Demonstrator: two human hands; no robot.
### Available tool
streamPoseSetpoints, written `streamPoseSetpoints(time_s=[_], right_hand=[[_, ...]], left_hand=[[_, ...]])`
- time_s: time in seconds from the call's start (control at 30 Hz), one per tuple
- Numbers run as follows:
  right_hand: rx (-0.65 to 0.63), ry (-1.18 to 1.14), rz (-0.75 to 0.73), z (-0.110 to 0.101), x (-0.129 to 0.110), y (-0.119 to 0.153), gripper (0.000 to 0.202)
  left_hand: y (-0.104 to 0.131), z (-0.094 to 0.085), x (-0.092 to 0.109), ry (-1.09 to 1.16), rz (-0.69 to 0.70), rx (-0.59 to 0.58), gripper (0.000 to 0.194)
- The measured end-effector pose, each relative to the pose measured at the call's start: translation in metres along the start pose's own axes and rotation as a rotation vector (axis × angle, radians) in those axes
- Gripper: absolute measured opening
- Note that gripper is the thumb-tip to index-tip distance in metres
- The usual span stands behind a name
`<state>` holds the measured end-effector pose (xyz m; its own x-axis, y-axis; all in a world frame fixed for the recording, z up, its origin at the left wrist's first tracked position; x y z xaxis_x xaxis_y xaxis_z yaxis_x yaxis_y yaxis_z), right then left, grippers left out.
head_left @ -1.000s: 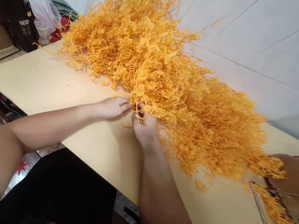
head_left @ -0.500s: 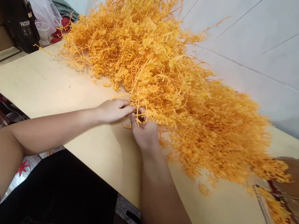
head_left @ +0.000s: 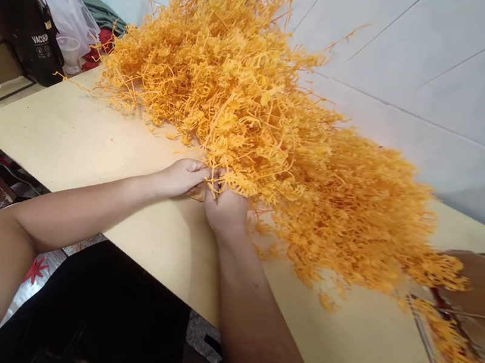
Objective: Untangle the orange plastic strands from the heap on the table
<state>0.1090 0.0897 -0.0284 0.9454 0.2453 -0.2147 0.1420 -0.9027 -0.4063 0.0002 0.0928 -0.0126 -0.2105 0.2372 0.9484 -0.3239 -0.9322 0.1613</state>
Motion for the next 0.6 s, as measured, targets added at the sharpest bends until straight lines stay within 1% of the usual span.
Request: streamPoseSetpoints(time_s=[0.07,0.23,0.37,0.47,0.6], right_hand=[[-0.025,0.036,-0.005,-0.002,-0.004,0.0,0.041],[-0.083,0.107,-0.044,-0.001,-0.007,-0.001,0.039],[-0.15,0.188,-0.048,0.001,-0.009,-0.003,0.04],[-0.147,0.202,-0.032,0.001,-0.008,-0.003,0.039],[-0.135,0.191,0.022,0.004,0.002,-0.003,0.039]], left_hand=[[0.003,0.002,0.001,-0.016,-0.001,0.013,0.036],[0.008,0.001,0.002,-0.215,0.125,-0.013,0.036],[0.014,-0.003,0.002,-0.281,0.17,-0.004,0.032],[0.017,-0.001,0.005,-0.271,0.173,-0.014,0.034],[0.019,0.002,0.01,-0.169,0.127,-0.02,0.037]])
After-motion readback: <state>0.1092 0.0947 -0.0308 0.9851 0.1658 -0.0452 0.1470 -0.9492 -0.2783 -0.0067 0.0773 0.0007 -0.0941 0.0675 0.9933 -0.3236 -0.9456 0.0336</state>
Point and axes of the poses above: each hand's wrist, its own y-axis away from the middle knuckle, its own z-axis out of the palm, x = y × z, the point moved 3 cm from there along -y, towards the middle knuckle, and after that the axes turned 15 degrees about y, right-handed, at the moved point
